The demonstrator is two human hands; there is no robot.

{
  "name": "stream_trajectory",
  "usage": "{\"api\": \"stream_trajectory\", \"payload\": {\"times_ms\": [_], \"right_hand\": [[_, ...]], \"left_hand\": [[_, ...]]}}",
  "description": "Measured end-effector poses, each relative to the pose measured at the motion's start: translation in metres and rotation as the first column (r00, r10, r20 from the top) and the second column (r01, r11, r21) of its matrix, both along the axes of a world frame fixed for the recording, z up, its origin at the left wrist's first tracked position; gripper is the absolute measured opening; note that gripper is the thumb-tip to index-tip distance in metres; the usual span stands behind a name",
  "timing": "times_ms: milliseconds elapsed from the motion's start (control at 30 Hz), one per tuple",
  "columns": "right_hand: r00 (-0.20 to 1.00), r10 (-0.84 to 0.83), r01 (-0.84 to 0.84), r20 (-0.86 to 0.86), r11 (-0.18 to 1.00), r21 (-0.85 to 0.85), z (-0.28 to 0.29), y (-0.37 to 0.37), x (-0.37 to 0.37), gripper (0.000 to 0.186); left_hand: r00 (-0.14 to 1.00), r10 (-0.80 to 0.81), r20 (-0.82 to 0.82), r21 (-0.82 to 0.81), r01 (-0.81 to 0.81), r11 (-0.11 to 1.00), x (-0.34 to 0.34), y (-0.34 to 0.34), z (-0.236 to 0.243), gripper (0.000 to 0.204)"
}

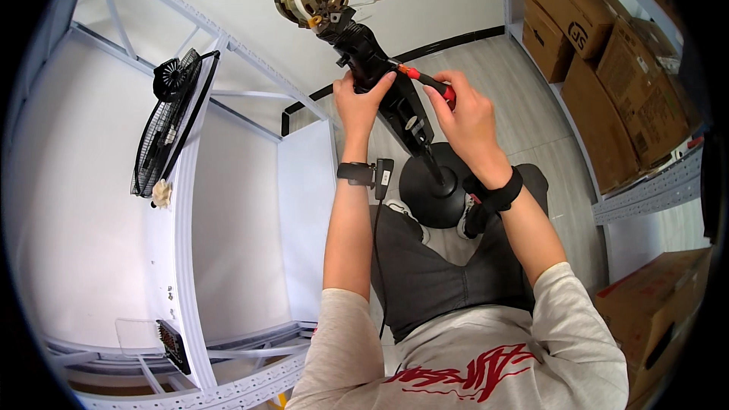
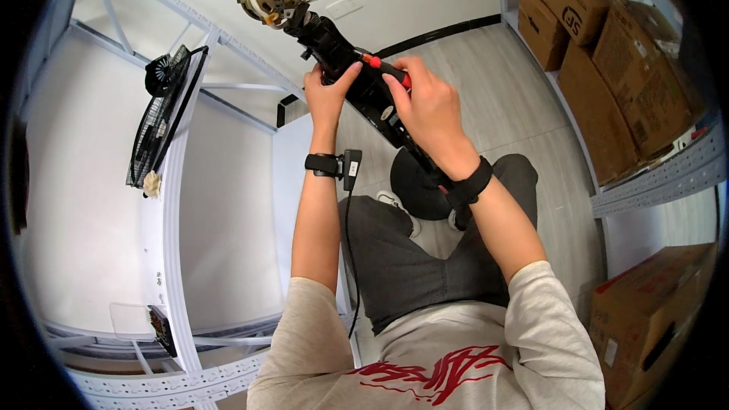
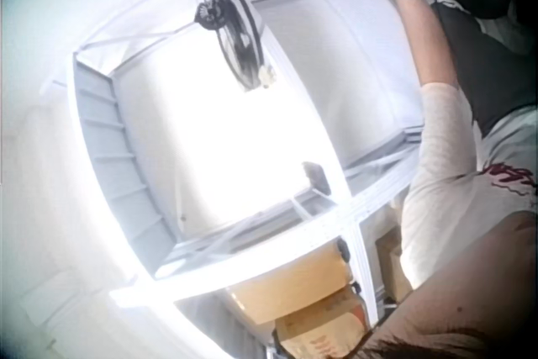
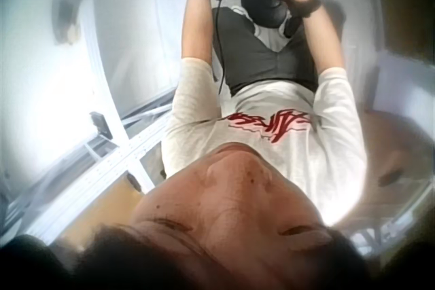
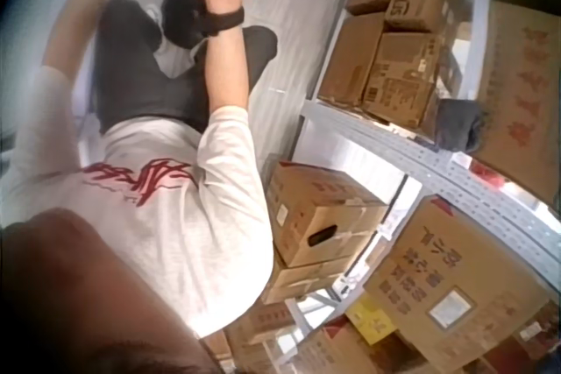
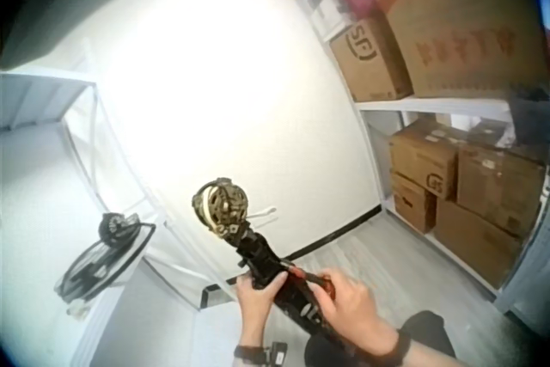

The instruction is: The person sits on the floor and uses a screwdriver to tighten screws on a black electronic device, likely a fan motor assembly. They rotate the device to access different screw locations and continue tightening throughout the clip.

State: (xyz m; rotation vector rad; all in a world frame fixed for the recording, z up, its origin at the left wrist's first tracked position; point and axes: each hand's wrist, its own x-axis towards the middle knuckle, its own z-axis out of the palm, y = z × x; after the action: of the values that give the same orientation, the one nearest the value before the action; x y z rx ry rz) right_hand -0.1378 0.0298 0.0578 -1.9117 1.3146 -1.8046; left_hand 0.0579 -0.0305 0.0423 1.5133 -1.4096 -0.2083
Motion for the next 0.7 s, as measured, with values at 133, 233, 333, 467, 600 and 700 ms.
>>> {"api": "stream_trajectory", "payload": {"times_ms": [133,233,333,467,600,700], "right_hand": [[1.000,-0.003,0.005,-0.022,0.995,0.099,0.006,0.000,-0.005,0.018],[0.972,0.143,-0.189,0.188,0.947,0.259,0.010,-0.007,-0.008,0.018],[0.982,0.154,-0.170,0.110,0.973,0.157,0.014,-0.004,-0.009,0.017],[0.994,0.094,-0.097,0.062,0.994,0.049,0.015,-0.001,-0.005,0.015],[0.997,0.053,-0.057,-0.053,0.996,-0.074,0.012,-0.002,-0.004,0.013],[0.997,0.062,-0.064,-0.041,0.996,-0.056,0.012,-0.003,-0.003,0.014]], "left_hand": [[0.999,-0.011,-0.033,-0.018,0.011,1.000,-0.003,0.004,0.002,0.056],[0.998,-0.029,-0.054,-0.009,0.029,1.000,-0.002,0.005,0.002,0.056],[0.996,-0.049,-0.077,-0.009,0.049,0.999,0.000,0.004,0.000,0.058],[0.990,-0.081,-0.116,-0.007,0.081,0.997,0.001,0.002,-0.001,0.057],[0.994,-0.068,-0.080,-0.042,0.065,0.997,0.002,-0.001,-0.004,0.048],[0.990,-0.088,-0.107,-0.046,0.084,0.995,0.001,-0.001,-0.003,0.047]]}}
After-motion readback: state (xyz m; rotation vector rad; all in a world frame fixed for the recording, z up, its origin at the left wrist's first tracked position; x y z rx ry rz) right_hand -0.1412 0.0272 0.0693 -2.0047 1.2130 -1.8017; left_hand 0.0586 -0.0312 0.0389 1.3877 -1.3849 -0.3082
